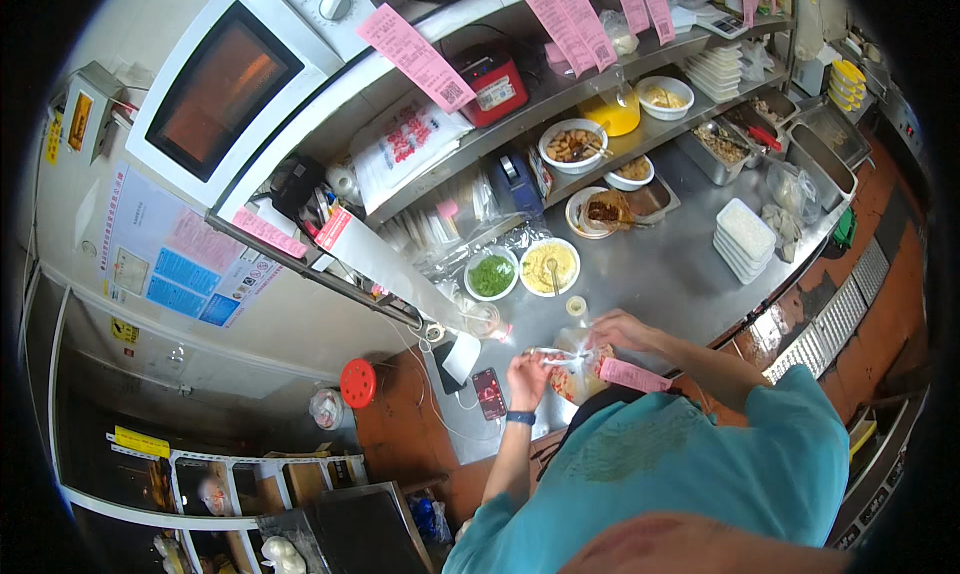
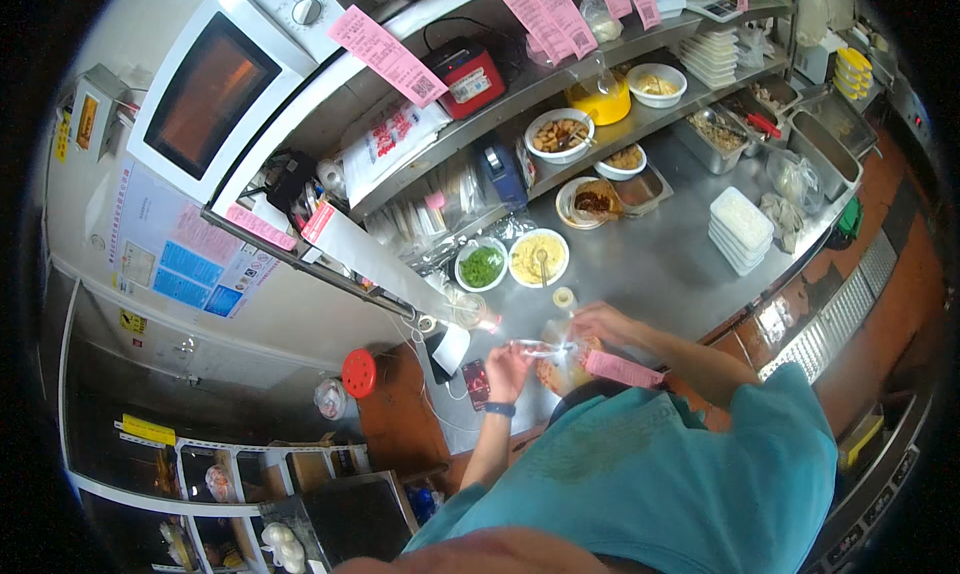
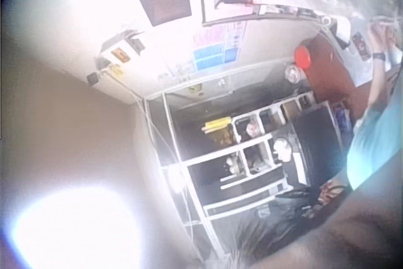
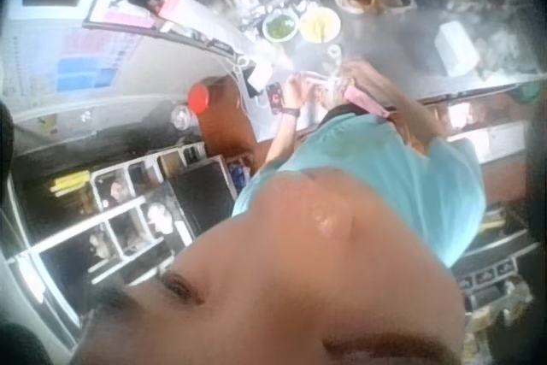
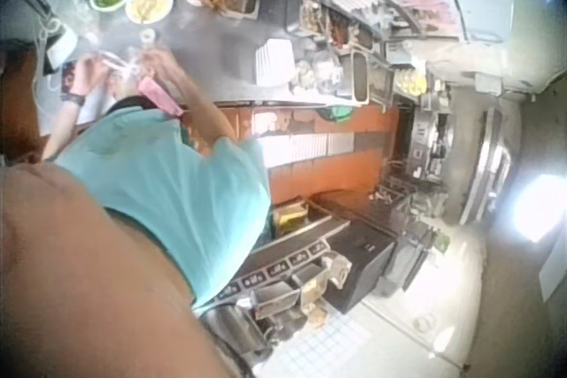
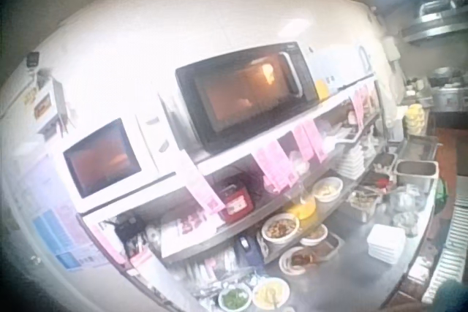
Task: The person retrieves a plastic bag from a shelf, then assembles food orders in a commercial kitchen. They place cooked items into bowls, add broth from a pot, and pack the finished bowls into takeaway containers with lids.
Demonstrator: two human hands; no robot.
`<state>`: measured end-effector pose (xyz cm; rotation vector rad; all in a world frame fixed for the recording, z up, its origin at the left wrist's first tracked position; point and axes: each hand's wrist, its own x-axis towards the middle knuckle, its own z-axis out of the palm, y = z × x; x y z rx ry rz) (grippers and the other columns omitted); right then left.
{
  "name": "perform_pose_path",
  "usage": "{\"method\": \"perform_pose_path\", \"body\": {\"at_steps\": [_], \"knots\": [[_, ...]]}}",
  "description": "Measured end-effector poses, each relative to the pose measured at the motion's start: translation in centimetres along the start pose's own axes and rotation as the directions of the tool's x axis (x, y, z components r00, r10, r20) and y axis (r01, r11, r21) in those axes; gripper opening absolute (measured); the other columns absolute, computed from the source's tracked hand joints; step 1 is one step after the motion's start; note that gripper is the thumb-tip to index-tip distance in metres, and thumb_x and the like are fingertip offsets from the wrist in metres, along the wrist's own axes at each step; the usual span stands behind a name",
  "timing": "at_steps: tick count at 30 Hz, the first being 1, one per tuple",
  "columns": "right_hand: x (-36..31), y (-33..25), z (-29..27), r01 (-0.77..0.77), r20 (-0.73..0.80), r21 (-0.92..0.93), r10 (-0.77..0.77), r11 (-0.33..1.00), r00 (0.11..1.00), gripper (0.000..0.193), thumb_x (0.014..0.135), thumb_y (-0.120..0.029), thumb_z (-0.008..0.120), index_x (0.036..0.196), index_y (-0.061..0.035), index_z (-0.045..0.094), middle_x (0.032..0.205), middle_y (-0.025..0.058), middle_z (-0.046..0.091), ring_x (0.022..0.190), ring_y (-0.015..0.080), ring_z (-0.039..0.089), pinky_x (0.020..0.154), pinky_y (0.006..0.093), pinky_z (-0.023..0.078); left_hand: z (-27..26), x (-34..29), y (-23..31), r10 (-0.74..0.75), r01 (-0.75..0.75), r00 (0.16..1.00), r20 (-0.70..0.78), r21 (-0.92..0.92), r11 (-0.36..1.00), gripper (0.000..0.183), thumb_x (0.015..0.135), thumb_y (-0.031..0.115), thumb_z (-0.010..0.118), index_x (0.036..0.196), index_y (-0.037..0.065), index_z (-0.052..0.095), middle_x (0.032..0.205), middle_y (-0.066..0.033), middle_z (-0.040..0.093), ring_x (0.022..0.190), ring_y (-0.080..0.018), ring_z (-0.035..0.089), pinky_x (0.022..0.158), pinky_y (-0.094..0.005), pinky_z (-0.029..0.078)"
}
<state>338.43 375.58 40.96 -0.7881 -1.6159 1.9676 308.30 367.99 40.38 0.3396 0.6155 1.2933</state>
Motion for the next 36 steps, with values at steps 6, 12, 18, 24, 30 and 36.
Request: {"method": "perform_pose_path", "body": {"at_steps": [6,12,18,24,30,36], "knots": [[5.2,-1.4,6.0,0.187,-0.171,-0.23,-0.229,0.955,0.958,0.042,0.09,-0.001,0.061,0.132,-0.0041,0.057,0.105,0.007,0.069,0.087,0.0134,0.063,0.077,0.0295,0.053,4.7,4.0,-1.2,-0.251,0.312,0.95,-0.185,0.559,0.768,0.024,0.091,0.008,0.06,0.114,0.004,0.067,0.091,0.0005,0.066,0.077,-0.0129,0.064,0.074,-0.0281,0.052],[-3.2,-2.8,3.9,0.152,-0.077,-0.784,-0.337,0.602,0.938,0.026,0.091,-0.021,0.065,0.113,-0.0079,0.066,0.078,0.0033,0.062,0.07,0.012,0.058,0.064,0.0316,0.047,3.3,3.7,1.1,0.106,0.016,0.967,-0.231,0.474,0.88,0.017,0.089,0.017,0.059,0.089,0.002,0.069,0.086,-0.0058,0.066,0.088,-0.018,0.065,0.076,-0.0289,0.051],[3.6,-6.2,0.0,-0.085,-0.002,-0.367,0.091,0.926,0.996,0.019,0.087,-0.024,0.065,0.085,-0.0064,0.071,0.076,0.0167,0.068,0.072,0.0316,0.066,0.065,0.0396,0.05,6.7,6.2,-5.0,0.311,-0.244,0.949,0.052,0.746,0.62,0.025,0.093,0.013,0.043,0.075,0.002,0.057,0.075,-0.006,0.059,0.067,-0.0159,0.057,0.062,-0.0283,0.045],[8.7,-28.1,-12.6,0.381,-0.416,-0.725,-0.805,0.574,0.422,0.013,0.089,-0.014,0.057,0.087,-0.0056,0.067,0.074,0.0085,0.067,0.07,0.021,0.066,0.067,0.036,0.052,9.3,6.8,-6.4,0.324,-0.143,0.895,-0.305,0.494,0.858,0.04,0.102,0.047,0.041,0.089,0.01,0.051,0.06,0.0026,0.04,0.045,-0.0084,0.035,0.043,-0.0249,0.025],[9.3,-42.6,-28.8,0.169,-0.552,-0.826,-0.833,0.538,-0.042,0.024,0.089,-0.008,0.054,0.107,-0.0072,0.069,0.091,0.007,0.074,0.084,0.0152,0.069,0.073,0.0312,0.054,11.8,4.4,-5.4,0.422,-0.273,0.814,-0.398,0.38,0.884,0.039,0.103,0.042,0.044,0.079,0.012,0.05,0.056,0.0065,0.03,0.045,-0.006,0.023,0.044,-0.0245,0.018],[4.9,-30.0,-14.9,0.563,-0.065,-0.66,-0.784,0.498,0.617,0.019,0.085,-0.008,0.066,0.102,-0.0013,0.066,0.092,0.0071,0.069,0.084,0.0144,0.064,0.077,0.0301,0.052,14.2,3.9,-4.6,0.548,-0.414,0.778,-0.308,0.405,0.815,0.034,0.101,0.027,0.05,0.071,0.016,0.041,0.056,0.008,0.027,0.046,-0.0036,0.022,0.044,-0.0247,0.017]]}}
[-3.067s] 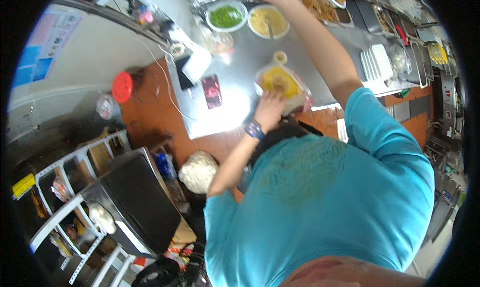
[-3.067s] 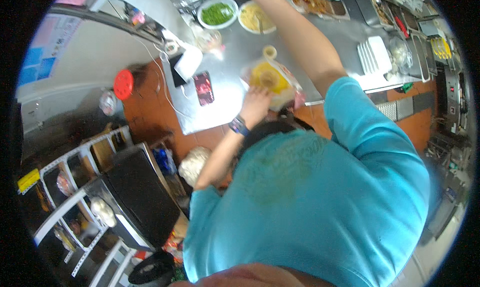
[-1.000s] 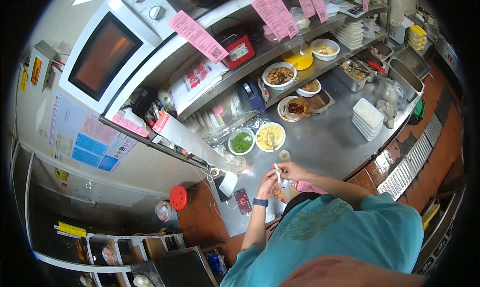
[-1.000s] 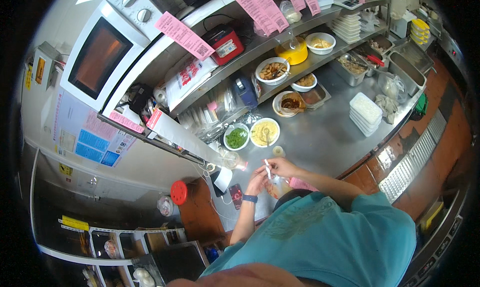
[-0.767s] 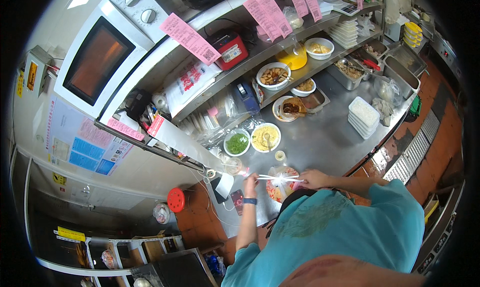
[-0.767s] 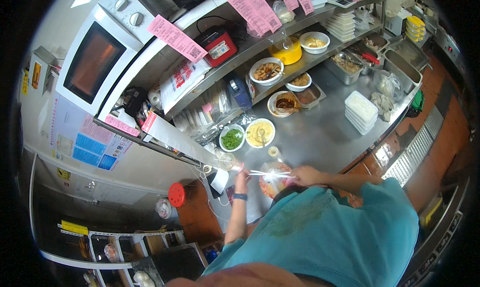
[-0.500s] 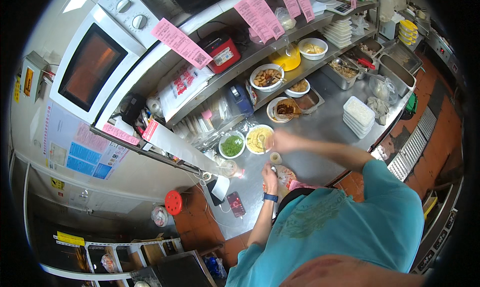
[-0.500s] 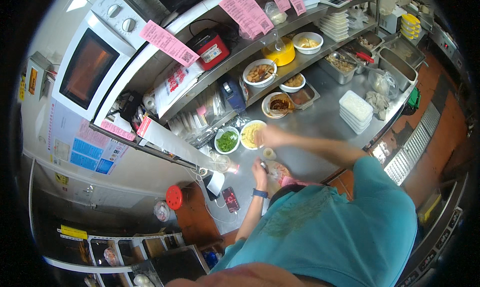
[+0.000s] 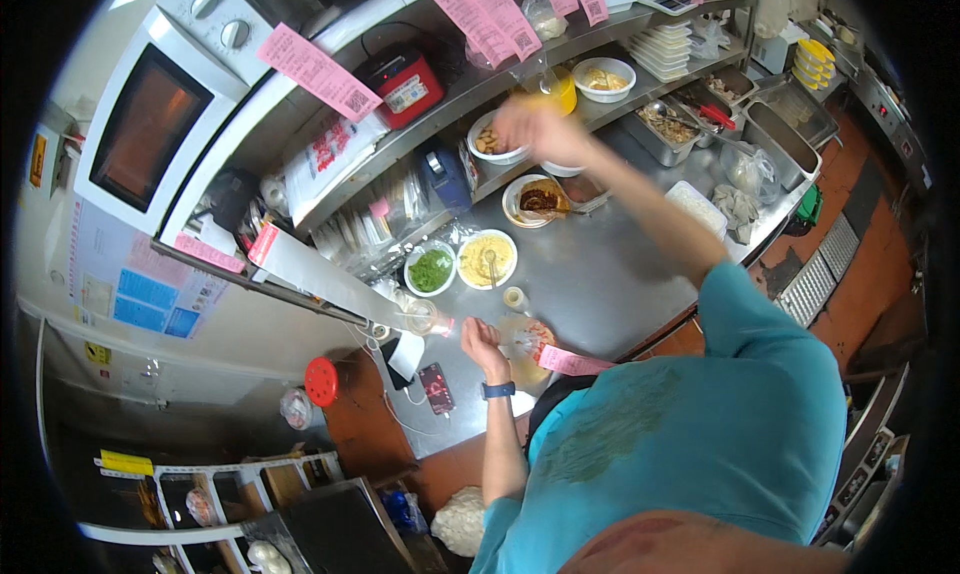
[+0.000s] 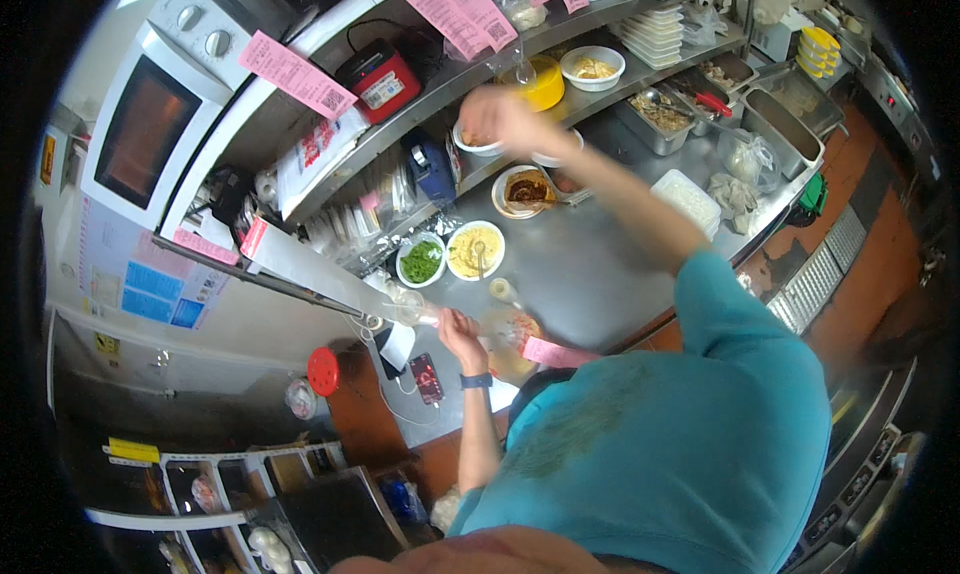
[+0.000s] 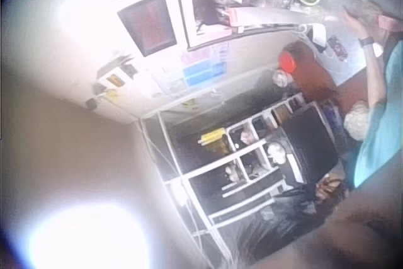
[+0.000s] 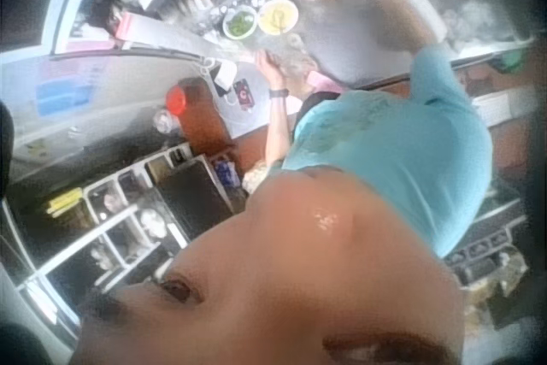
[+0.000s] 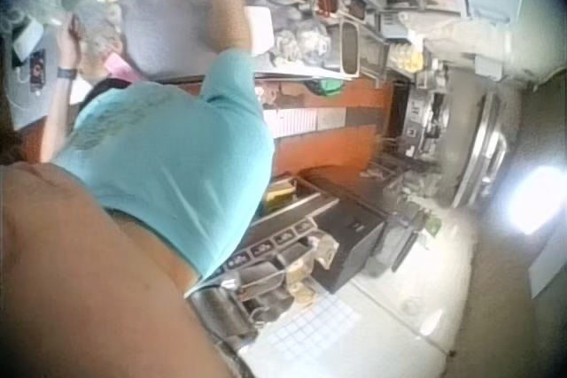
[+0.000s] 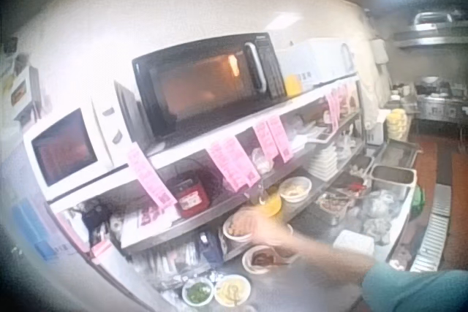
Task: The person retrieves a plastic bag from a shelf, then assembles food orders in a commercial kitchen. They place cooked items into bowls, add broth from a pot, and pack the finished bowls into takeaway containers with lids.
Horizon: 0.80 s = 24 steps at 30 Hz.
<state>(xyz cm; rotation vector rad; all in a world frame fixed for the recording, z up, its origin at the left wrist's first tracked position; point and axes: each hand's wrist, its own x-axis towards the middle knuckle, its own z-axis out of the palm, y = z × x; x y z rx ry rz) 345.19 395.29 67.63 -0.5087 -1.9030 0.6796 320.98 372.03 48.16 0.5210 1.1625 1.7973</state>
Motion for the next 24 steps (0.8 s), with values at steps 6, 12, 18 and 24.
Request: {"method": "perform_pose_path", "body": {"at_steps": [6,12,18,24], "knots": [[-20.0,-3.6,23.8,-0.382,0.522,-0.244,0.453,0.891,0.723,0.023,0.078,-0.013,0.073,0.098,-0.0042,0.068,0.105,0.0194,0.067,0.092,0.0354,0.066,0.077,0.043,0.053,-1.5,1.9,1.3,-0.05,0.044,0.992,0.118,0.052,0.998,0.019,0.096,0.016,0.06,0.079,0.011,0.055,0.059,0.008,0.039,0.048,-0.0031,0.034,0.042,-0.0217,0.024],[-17.8,-0.7,23.8,-0.132,0.599,-0.272,0.275,0.953,0.752,0.009,0.078,-0.005,0.068,0.087,-0.0032,0.068,0.075,0.0191,0.067,0.072,0.0359,0.067,0.069,0.0436,0.054,-4.0,16.8,20.8,0.774,-0.508,0.592,-0.226,0.641,0.576,0.054,0.087,0.03,0.076,0.119,-0.006,0.053,0.114,-0.0195,0.056,0.107,-0.0272,0.054,0.098,-0.0386,0.041],[0.7,-6.0,29.9,0.109,0.481,-0.272,0.037,0.956,0.876,0.012,0.084,-0.011,0.061,0.09,-0.0035,0.068,0.083,0.0182,0.068,0.076,0.0349,0.068,0.069,0.0448,0.054,-5.1,25.6,29.4,0.585,-0.47,0.781,-0.218,0.413,0.78,0.025,0.081,0.013,0.076,0.098,-0.003,0.069,0.073,0.0004,0.061,0.066,-0.0114,0.056,0.063,-0.0271,0.047],[19.9,-8.7,37.3,0.503,0.139,-0.342,-0.487,0.794,0.862,0.02,0.083,-0.013,0.065,0.102,-0.0072,0.069,0.101,0.0099,0.067,0.101,0.0305,0.061,0.085,0.041,0.052,-5.7,24.8,30.2,0.596,-0.533,0.801,-0.047,0.397,0.747,0.018,0.083,0.008,0.072,0.099,0.002,0.071,0.073,0.0039,0.055,0.064,-0.0066,0.046,0.057,-0.0232,0.038]]}}
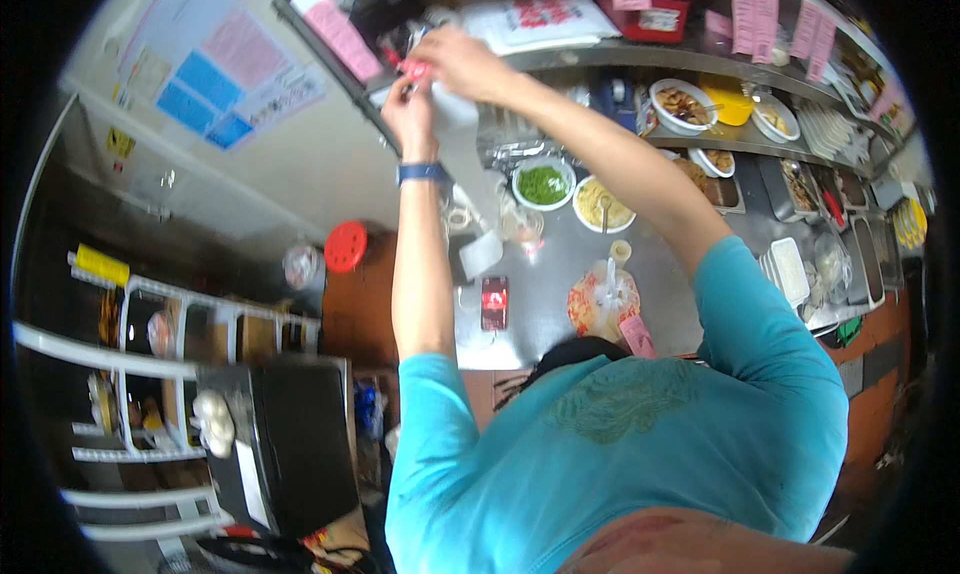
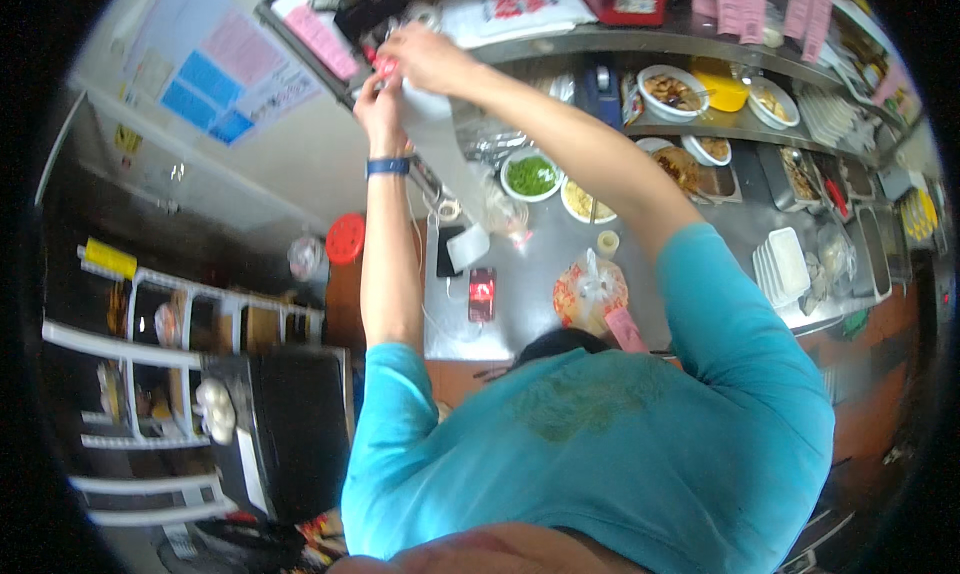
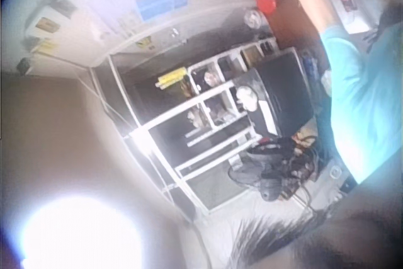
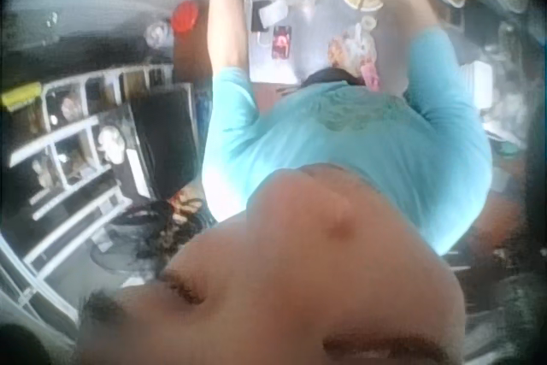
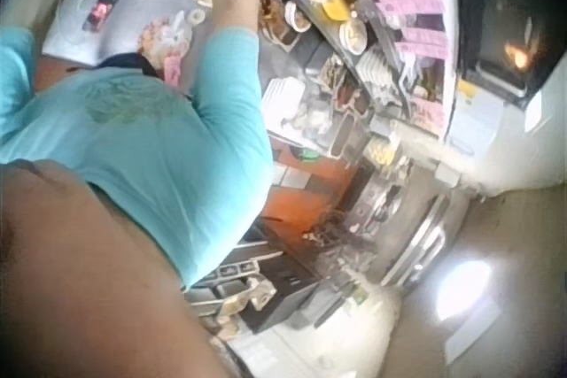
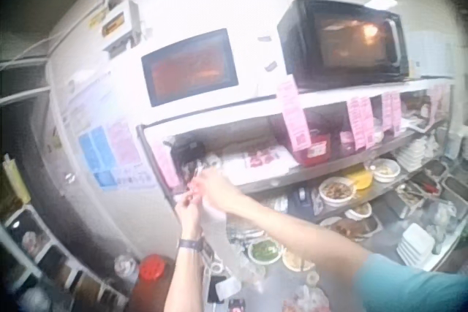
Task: The person retrieves a plastic bag from a shelf, then assembles food orders in a commercial kitchen. They place cooked items into bowls, add broth from a pot, and pack the finished bowls into takeaway containers with lids.
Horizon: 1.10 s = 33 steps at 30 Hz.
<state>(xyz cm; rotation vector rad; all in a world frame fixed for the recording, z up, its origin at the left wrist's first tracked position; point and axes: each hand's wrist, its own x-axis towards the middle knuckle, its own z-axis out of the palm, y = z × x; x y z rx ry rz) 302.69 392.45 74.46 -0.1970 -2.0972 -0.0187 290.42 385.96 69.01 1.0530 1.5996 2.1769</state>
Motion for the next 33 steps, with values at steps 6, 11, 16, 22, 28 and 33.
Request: {"method": "perform_pose_path", "body": {"at_steps": [6,11,16,22,28,33], "knots": [[1.9,0.8,-0.2,0.175,0.187,-0.133,-0.149,0.976,0.971,0.013,0.084,-0.017,0.064,0.092,-0.0076,0.062,0.085,0.0083,0.064,0.09,0.0273,0.065,0.074,0.0404,0.055,-0.5,2.3,0.6,-0.07,0.077,0.996,0.047,-0.185,0.98,0.024,0.094,0.02,0.064,0.094,-0.003,0.073,0.088,-0.0058,0.069,0.078,-0.0107,0.058,0.072,-0.0238,0.046],[0.8,-0.4,-2.9,0.233,0.046,-0.137,-0.228,0.963,0.972,0.02,0.077,-0.01,0.067,0.095,-0.0047,0.062,0.094,0.0075,0.063,0.092,0.025,0.062,0.07,0.0377,0.056,-0.2,3.4,0.9,-0.127,0.126,0.992,0.017,0.034,0.991,0.036,0.094,0.028,0.067,0.081,-0.005,0.068,0.069,-0.0025,0.057,0.064,-0.0124,0.049,0.06,-0.0314,0.042],[-13.0,-4.1,-8.7,-0.259,-0.085,0.254,0.288,0.932,0.954,0.022,0.091,-0.017,0.067,0.106,-0.0022,0.062,0.084,0.0083,0.065,0.078,0.021,0.061,0.071,0.0294,0.05,-2.2,-10.1,-3.5,0.382,-0.393,0.919,0.098,0.137,0.909,0.016,0.094,0.011,0.06,0.101,-0.002,0.056,0.083,-0.0082,0.057,0.077,-0.0167,0.053,0.071,-0.0322,0.047],[-37.8,-11.8,-16.8,-0.663,0.474,0.677,0.878,-0.321,0.059,0.013,0.09,-0.011,0.068,0.101,-0.0037,0.066,0.09,0.0046,0.068,0.084,0.0126,0.064,0.08,0.0294,0.053,-1.9,-34.8,-13.6,-0.133,-0.458,0.351,0.927,0.293,0.839,0.088,0.071,0.031,0.081,0.145,0.004,0.04,0.145,-0.0253,0.041,0.136,-0.0438,0.037,0.115,-0.0494,0.027],[-48.1,-14.9,-20.9,-0.869,0.393,0.425,0.917,-0.252,-0.074,0.013,0.092,-0.009,0.064,0.103,-0.0014,0.065,0.09,0.004,0.067,0.08,0.0126,0.063,0.073,0.0284,0.052,2.9,-37.9,-15.8,-0.288,-0.158,0.449,0.846,0.392,0.906,0.033,0.095,0.028,0.059,0.105,-0.003,0.055,0.11,-0.0245,0.056,0.104,-0.0417,0.054,0.09,-0.0451,0.044],[-47.0,-12.1,-16.8,-0.985,0.528,0.083,0.832,0.149,0.171,0.023,0.084,-0.023,0.074,0.092,-0.0023,0.066,0.072,0.0077,0.064,0.069,0.0123,0.061,0.065,0.0307,0.05,4.8,-36.3,-15.9,-0.546,0.075,0.436,0.715,0.576,0.814,0.047,0.102,0.035,0.044,0.095,-0.008,0.062,0.088,-0.0287,0.064,0.088,-0.0431,0.06,0.079,-0.0489,0.045]]}}
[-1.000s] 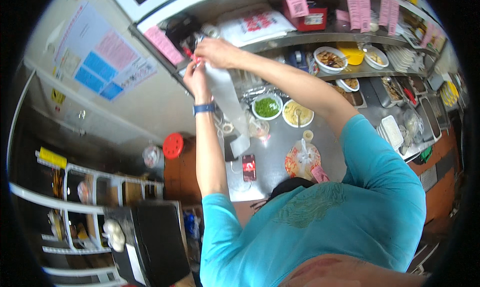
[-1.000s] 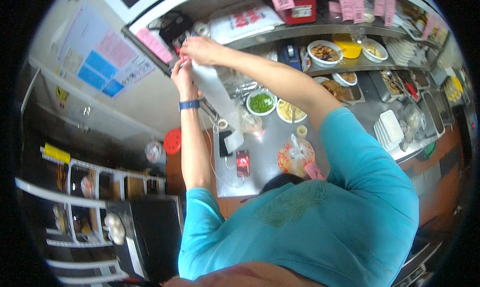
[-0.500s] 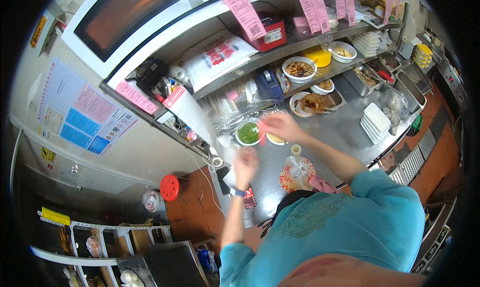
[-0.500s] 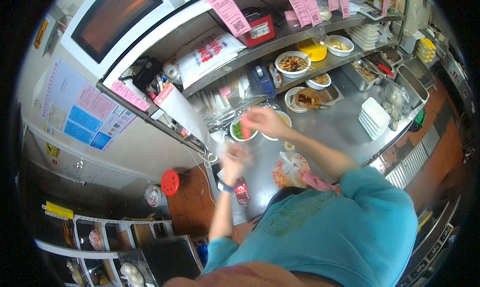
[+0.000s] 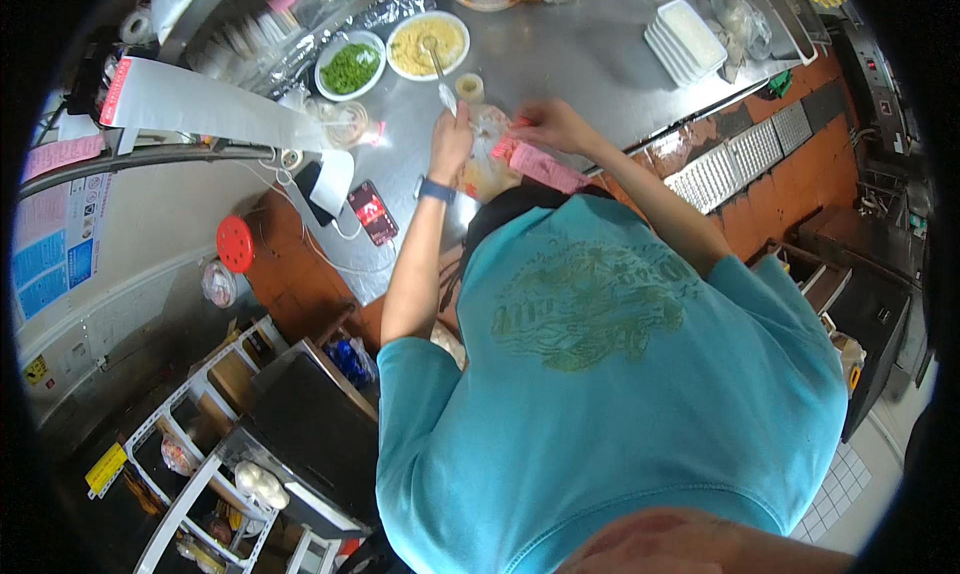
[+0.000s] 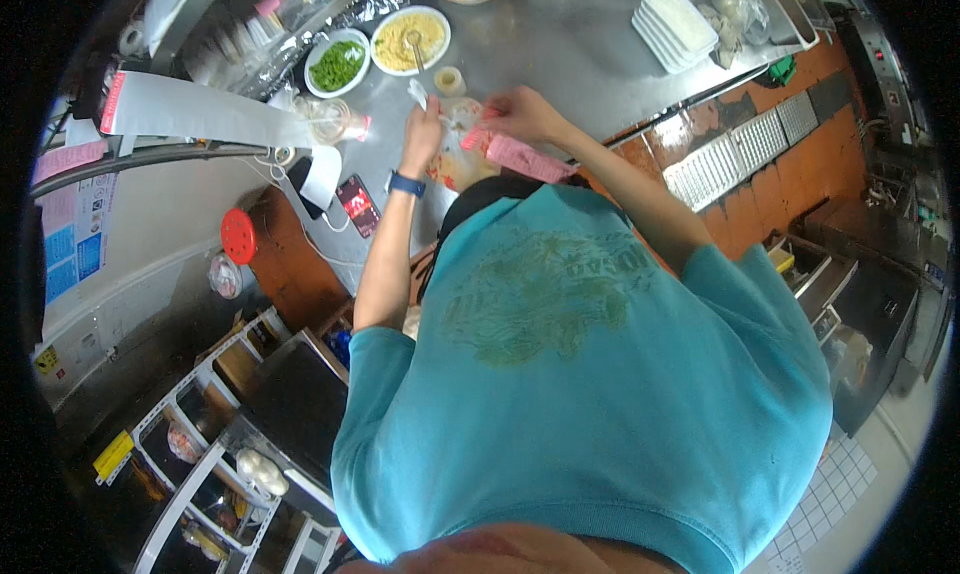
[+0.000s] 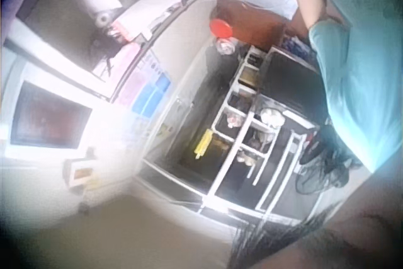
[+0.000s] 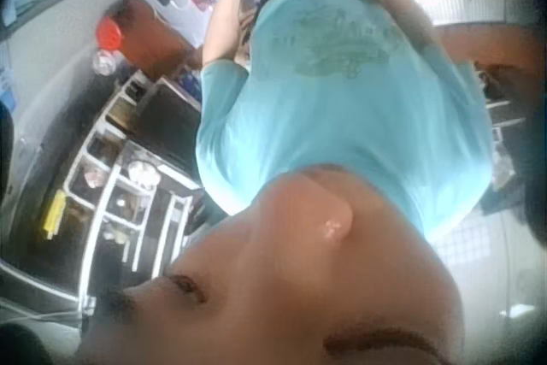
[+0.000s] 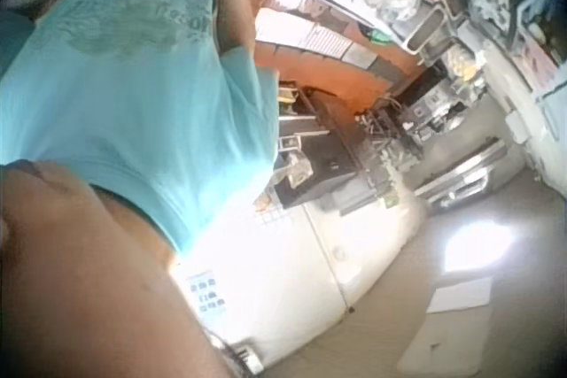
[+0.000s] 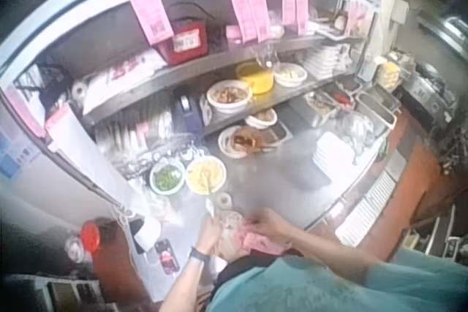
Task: The person retrieves a plastic bag from a shelf, then assembles food orders in a commercial kitchen. They place cooked items into bowls, add broth from a pot, and pack the finished bowls into takeaway containers with lids.
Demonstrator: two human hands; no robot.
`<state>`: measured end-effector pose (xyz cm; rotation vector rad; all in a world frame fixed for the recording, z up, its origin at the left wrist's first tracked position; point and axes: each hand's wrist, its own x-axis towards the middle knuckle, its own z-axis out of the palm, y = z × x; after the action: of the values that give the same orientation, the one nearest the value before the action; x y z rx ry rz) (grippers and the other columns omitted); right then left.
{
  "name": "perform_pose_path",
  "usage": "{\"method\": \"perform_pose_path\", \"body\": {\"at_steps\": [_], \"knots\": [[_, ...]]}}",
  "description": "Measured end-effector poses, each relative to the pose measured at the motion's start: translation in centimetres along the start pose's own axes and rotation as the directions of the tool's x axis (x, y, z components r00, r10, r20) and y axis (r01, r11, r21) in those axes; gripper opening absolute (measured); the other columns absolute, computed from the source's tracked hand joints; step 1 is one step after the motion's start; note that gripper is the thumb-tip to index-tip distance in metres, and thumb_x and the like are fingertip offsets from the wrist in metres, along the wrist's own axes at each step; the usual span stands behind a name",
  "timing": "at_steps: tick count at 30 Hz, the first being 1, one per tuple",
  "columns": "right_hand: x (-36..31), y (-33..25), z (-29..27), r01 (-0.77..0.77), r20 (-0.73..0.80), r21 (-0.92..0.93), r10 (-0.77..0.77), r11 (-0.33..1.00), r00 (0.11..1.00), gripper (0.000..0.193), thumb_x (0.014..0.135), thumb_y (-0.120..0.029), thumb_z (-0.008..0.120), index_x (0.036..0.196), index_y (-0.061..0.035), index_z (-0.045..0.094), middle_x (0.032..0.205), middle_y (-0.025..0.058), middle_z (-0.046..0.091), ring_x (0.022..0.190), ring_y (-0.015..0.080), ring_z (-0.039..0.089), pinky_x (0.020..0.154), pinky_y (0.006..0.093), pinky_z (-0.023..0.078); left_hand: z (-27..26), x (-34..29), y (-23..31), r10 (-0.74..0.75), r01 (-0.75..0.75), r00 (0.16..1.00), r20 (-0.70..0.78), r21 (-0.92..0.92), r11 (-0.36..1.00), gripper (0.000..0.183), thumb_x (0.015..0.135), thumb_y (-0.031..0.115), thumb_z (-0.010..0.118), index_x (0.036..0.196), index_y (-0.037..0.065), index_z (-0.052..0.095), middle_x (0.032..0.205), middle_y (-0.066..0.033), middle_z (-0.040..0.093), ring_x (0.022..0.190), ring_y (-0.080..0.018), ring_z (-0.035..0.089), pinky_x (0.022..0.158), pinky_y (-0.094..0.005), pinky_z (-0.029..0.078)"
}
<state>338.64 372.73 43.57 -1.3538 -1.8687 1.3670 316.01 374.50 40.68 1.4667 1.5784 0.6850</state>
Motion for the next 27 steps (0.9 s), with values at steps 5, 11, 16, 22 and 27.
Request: {"method": "perform_pose_path", "body": {"at_steps": [5,11,16,22,27], "knots": [[6.6,-2.5,4.8,0.228,-0.16,-0.126,-0.247,0.965,0.956,0.022,0.08,-0.026,0.075,0.092,-0.008,0.07,0.078,0.009,0.07,0.069,0.022,0.067,0.065,0.0357,0.052,-1.5,0.1,-0.3,-0.11,0.122,0.992,0.068,-0.214,0.969,0.047,0.102,0.036,0.048,0.096,-0.008,0.063,0.076,-0.015,0.065,0.073,-0.0203,0.063,0.07,-0.0345,0.049],[7.4,-2.4,3.3,0.14,-0.006,-0.073,-0.141,0.987,0.99,0.017,0.082,-0.017,0.069,0.095,-0.0069,0.072,0.078,0.0082,0.07,0.068,0.0186,0.064,0.066,0.0327,0.051,-2.7,-2.9,-0.2,0.222,-0.221,0.951,-0.214,0.028,0.975,0.019,0.075,-0.007,0.056,0.091,-0.001,0.066,0.084,-0.0185,0.068,0.075,-0.0334,0.067,0.068,-0.0388,0.052],[8.3,-1.5,3.8,0.137,0.035,-0.153,-0.133,0.979,0.991,0.023,0.079,-0.018,0.066,0.1,-0.0122,0.075,0.088,0.0133,0.072,0.08,0.0256,0.068,0.074,0.036,0.053,-1.9,-3.3,-0.2,0.51,-0.465,0.783,-0.355,0.21,0.86,0.02,0.077,-0.005,0.059,0.092,0.003,0.068,0.083,-0.0165,0.067,0.082,-0.0346,0.067,0.073,-0.042,0.052],[7.6,-0.7,3.9,0.122,0.1,-0.178,-0.106,0.976,0.989,0.039,0.089,-0.029,0.06,0.119,-0.0033,0.061,0.111,0.0184,0.067,0.103,0.0362,0.063,0.093,0.0447,0.047,-1.5,-2.5,-1.0,0.207,-0.175,0.978,-0.013,0.483,0.858,0.013,0.081,0.009,0.06,0.088,-0.001,0.066,0.076,-0.0208,0.064,0.066,-0.0359,0.064,0.058,-0.0444,0.05],[6.3,-0.1,1.4,0.553,0.587,-0.388,-0.264,0.738,0.765,0.076,0.075,-0.021,0.076,0.143,-0.0086,0.044,0.139,0.0187,0.047,0.124,0.0393,0.05,0.101,0.0441,0.044,-0.4,-6.1,0.8,0.254,-0.198,0.963,-0.091,0.398,0.895,0.017,0.078,0.015,0.061,0.087,0.003,0.07,0.079,-0.0235,0.067,0.069,-0.0397,0.065,0.064,-0.0466,0.053]]}}
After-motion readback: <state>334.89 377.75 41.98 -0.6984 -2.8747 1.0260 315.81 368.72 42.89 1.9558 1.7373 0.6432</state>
